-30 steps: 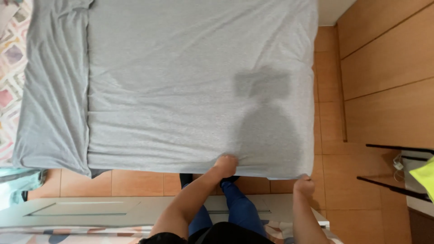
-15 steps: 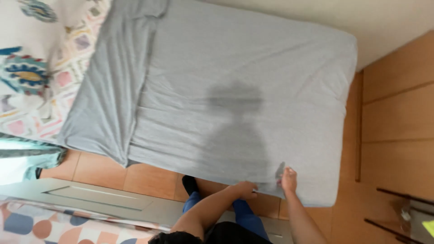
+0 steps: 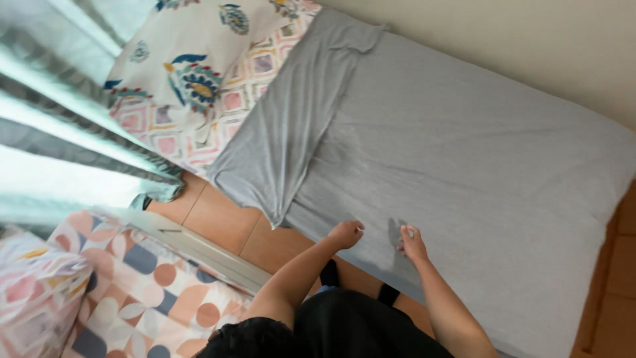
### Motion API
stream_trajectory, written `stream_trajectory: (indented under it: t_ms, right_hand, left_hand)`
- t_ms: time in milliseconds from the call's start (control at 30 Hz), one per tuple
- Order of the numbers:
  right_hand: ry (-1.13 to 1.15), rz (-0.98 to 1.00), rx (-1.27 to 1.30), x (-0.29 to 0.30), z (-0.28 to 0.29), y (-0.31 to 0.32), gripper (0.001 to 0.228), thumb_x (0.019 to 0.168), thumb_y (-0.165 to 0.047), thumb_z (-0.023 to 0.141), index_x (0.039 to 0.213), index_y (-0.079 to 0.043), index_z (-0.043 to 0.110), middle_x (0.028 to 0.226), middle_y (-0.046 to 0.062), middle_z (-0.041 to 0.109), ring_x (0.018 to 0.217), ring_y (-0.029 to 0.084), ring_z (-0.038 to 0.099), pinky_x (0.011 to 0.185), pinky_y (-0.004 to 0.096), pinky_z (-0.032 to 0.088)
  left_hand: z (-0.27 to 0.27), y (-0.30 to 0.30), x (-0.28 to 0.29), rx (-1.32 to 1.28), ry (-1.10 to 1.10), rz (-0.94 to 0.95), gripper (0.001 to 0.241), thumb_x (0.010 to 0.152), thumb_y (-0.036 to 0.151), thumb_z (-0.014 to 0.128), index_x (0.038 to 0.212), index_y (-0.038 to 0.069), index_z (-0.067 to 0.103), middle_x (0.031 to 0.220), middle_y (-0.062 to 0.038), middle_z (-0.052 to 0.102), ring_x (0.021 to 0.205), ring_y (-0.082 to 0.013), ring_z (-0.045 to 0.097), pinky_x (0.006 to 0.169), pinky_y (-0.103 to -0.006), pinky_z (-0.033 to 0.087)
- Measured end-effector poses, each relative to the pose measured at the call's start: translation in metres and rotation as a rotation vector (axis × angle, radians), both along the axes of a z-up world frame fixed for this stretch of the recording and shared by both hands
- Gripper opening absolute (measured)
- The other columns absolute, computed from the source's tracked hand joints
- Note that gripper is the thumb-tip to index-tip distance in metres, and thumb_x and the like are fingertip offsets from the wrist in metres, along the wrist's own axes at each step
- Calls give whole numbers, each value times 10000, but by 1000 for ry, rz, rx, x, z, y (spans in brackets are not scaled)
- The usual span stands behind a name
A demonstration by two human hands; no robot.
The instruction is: Fold a grey bedsheet on a bed.
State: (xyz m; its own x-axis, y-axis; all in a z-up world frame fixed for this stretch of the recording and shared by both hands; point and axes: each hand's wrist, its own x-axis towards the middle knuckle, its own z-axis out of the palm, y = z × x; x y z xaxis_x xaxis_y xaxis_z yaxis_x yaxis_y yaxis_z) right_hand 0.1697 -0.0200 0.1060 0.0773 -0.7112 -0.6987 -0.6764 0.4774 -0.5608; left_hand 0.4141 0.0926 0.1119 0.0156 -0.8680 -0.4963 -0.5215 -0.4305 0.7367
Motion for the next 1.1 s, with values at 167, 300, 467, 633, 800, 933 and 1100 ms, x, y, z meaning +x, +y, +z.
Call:
stream_trajectory:
  t_ms: [167, 300, 467, 633, 800, 933, 1100]
  right_hand:
    - [-151, 124, -45, 73, 25, -11, 706, 974, -589, 526, 1499, -136, 393, 1125, 110, 671, 774, 207, 696, 673, 362, 556]
    - [-130, 212, -60, 124, 54, -18, 687, 974, -576, 530, 1491, -142, 403, 1126, 106, 677, 779, 197, 693, 679, 356, 554]
    - [-297, 249, -13, 186, 61, -28, 629, 990, -559, 532, 1458, -155, 416, 1126, 103, 661, 777, 181, 681, 651, 324, 557]
    - [-343, 356, 61, 234, 50, -22, 613, 980, -552, 552, 1456, -190, 416, 1123, 89, 644, 780, 182, 663, 639, 318, 541]
    - [-320, 469, 48, 288, 85, -29, 587, 985, -559, 541, 1451, -217, 440, 1133, 68, 640, 829, 158, 667, 674, 307, 550]
    - [-318, 435, 75, 340, 69, -40, 534, 991, -519, 559, 1382, -156, 539, 1146, 53, 653, 857, 156, 666, 707, 314, 550]
    - [-222, 378, 118, 427, 28, -2, 475, 992, -468, 587, 1287, -97, 617, 1099, 44, 683, 870, 147, 674, 725, 327, 551]
  left_hand:
    - [14, 33, 52, -59, 34, 262, 333, 974, 282, 610, 1256, 120, 680, 1123, -136, 745, 1055, -332, 684, 903, -447, 548]
    - [25, 50, 88, -82, -1, 400, 328, 968, 288, 619, 1245, 127, 690, 1107, -136, 753, 1034, -334, 696, 896, -438, 553]
    - [37, 66, 147, -243, -74, 608, 323, 954, 306, 645, 1196, 103, 713, 1066, -138, 764, 1008, -304, 726, 886, -411, 564]
    - [52, 88, 189, -219, -94, 752, 322, 943, 301, 650, 1183, 96, 715, 1083, -130, 764, 1019, -287, 721, 888, -405, 557]
    - [44, 89, 252, -144, -127, 818, 312, 934, 291, 647, 1159, 93, 734, 1083, -131, 767, 1013, -287, 718, 890, -402, 553]
    - [-9, 88, 324, -90, -135, 866, 306, 911, 275, 646, 1115, 76, 756, 1042, -158, 769, 987, -316, 732, 880, -406, 566]
    - [-75, 98, 431, -54, -182, 841, 316, 879, 286, 667, 1091, 72, 762, 1037, -180, 762, 1010, -359, 713, 900, -426, 558]
